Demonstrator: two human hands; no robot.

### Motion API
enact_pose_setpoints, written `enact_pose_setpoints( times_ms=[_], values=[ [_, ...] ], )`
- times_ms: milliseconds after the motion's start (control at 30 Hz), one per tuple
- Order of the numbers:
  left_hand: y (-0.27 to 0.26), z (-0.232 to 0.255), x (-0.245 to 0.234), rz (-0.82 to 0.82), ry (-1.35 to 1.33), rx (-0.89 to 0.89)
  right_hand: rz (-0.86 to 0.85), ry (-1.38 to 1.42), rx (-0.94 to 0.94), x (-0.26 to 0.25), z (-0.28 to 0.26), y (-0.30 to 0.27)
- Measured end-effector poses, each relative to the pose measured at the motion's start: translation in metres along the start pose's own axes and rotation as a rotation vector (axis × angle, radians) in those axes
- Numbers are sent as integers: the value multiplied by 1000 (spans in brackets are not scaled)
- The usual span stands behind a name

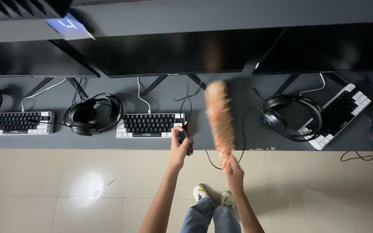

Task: Dusting various computer peripherals including keyboards, mice, and headphones using a handheld duster.

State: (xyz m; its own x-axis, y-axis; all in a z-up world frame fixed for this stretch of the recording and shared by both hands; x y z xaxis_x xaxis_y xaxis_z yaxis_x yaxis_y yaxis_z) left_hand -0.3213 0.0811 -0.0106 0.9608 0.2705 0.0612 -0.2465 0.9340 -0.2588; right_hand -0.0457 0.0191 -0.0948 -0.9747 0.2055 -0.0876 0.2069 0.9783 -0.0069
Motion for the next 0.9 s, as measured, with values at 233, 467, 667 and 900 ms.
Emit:
enact_pose_setpoints(
  times_ms=[233,467,667,900],
  values=[
    [14,-2,68,36,394,402,-397,44,269,-37,64,-74],
    [19,-34,150,54,915,386,-468,-193,102,-127,14,-125],
    [29,-32,183,239,1132,461,-268,-154,46,-226,-32,-131],
    [33,-40,193,259,1073,472,-202,-256,190,-268,-78,-114]
  ],
)
Point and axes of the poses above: each hand's wrist, its own y-axis towards the middle knuckle, its own x-axis out of the palm, z = x × y, the point moved 9 cm from there along y, towards the middle knuckle, and after that the axes turned 12 degrees about y, right-handed, at the moved point
